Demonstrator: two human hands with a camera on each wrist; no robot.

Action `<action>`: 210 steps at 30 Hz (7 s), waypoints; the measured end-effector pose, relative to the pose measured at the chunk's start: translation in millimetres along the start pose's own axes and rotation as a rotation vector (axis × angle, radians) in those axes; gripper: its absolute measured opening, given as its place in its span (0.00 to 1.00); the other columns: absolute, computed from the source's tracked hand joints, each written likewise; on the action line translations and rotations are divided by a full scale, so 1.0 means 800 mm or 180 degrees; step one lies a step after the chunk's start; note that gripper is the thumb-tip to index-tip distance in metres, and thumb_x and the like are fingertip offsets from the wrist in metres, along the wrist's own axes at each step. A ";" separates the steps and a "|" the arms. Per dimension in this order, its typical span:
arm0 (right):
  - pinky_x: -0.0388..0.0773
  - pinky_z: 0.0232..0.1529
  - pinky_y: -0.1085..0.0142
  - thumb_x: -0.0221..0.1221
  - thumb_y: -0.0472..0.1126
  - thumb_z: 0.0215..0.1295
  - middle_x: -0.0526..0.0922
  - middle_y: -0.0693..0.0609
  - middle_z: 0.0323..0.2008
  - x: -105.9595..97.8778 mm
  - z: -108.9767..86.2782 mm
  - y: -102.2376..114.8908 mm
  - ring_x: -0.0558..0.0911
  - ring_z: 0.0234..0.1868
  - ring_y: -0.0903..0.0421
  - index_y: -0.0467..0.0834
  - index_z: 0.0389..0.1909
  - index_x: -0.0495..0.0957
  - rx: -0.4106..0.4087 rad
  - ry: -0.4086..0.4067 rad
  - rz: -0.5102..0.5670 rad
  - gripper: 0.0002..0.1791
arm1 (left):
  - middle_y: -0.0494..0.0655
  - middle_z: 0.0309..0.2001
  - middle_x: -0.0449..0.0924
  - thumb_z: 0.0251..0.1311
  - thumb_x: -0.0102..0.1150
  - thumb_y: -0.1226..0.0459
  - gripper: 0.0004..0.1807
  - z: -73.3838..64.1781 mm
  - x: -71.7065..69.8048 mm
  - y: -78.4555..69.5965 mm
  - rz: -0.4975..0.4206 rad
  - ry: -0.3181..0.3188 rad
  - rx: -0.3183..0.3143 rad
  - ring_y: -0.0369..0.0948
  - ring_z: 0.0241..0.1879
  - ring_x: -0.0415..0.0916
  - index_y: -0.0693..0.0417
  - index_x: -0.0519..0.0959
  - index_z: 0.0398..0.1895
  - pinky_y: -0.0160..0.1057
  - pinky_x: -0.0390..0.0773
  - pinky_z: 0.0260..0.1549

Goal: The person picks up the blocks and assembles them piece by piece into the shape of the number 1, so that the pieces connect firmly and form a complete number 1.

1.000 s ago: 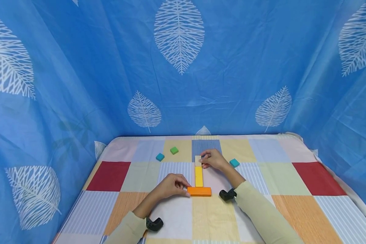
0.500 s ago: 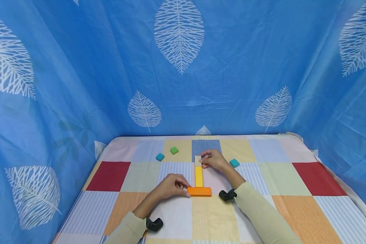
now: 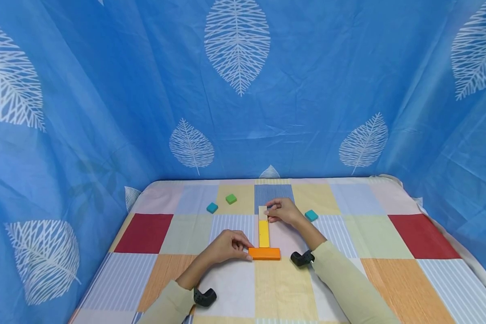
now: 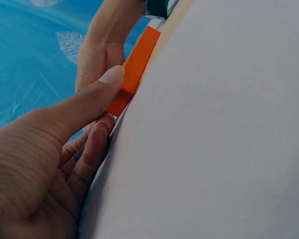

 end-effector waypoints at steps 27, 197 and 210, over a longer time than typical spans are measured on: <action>0.84 0.32 0.66 0.64 0.31 0.67 0.82 0.44 0.30 0.000 0.003 0.000 0.85 0.25 0.57 0.29 0.57 0.77 -0.0008 0.0039 0.0010 0.19 | 0.48 0.35 0.85 0.55 0.75 0.65 0.13 0.000 -0.004 -0.001 -0.0384 0.0087 0.0126 0.33 0.28 0.72 0.56 0.89 0.44 0.29 0.73 0.28; 0.80 0.29 0.58 0.69 0.41 0.65 0.81 0.42 0.41 -0.131 -0.089 0.003 0.83 0.32 0.49 0.32 0.57 0.79 -0.0400 -0.0601 -0.1273 0.24 | 0.41 0.33 0.84 0.51 0.79 0.63 0.13 -0.001 -0.002 0.004 -0.0187 0.0031 0.0168 0.31 0.27 0.72 0.48 0.90 0.41 0.29 0.74 0.27; 0.80 0.29 0.57 0.70 0.42 0.64 0.82 0.44 0.41 -0.099 -0.095 0.031 0.82 0.31 0.44 0.36 0.56 0.81 -0.0640 -0.0594 -0.1366 0.22 | 0.45 0.33 0.84 0.52 0.78 0.64 0.13 -0.002 -0.002 0.001 -0.0207 0.0043 0.0348 0.31 0.27 0.72 0.52 0.90 0.42 0.30 0.74 0.26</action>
Point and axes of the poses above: each hand's wrist, its own z-axis towards the middle knuckle, its own x-axis out of the palm, y = z × x, the point moved 5 cm from there along z, towards the middle knuckle
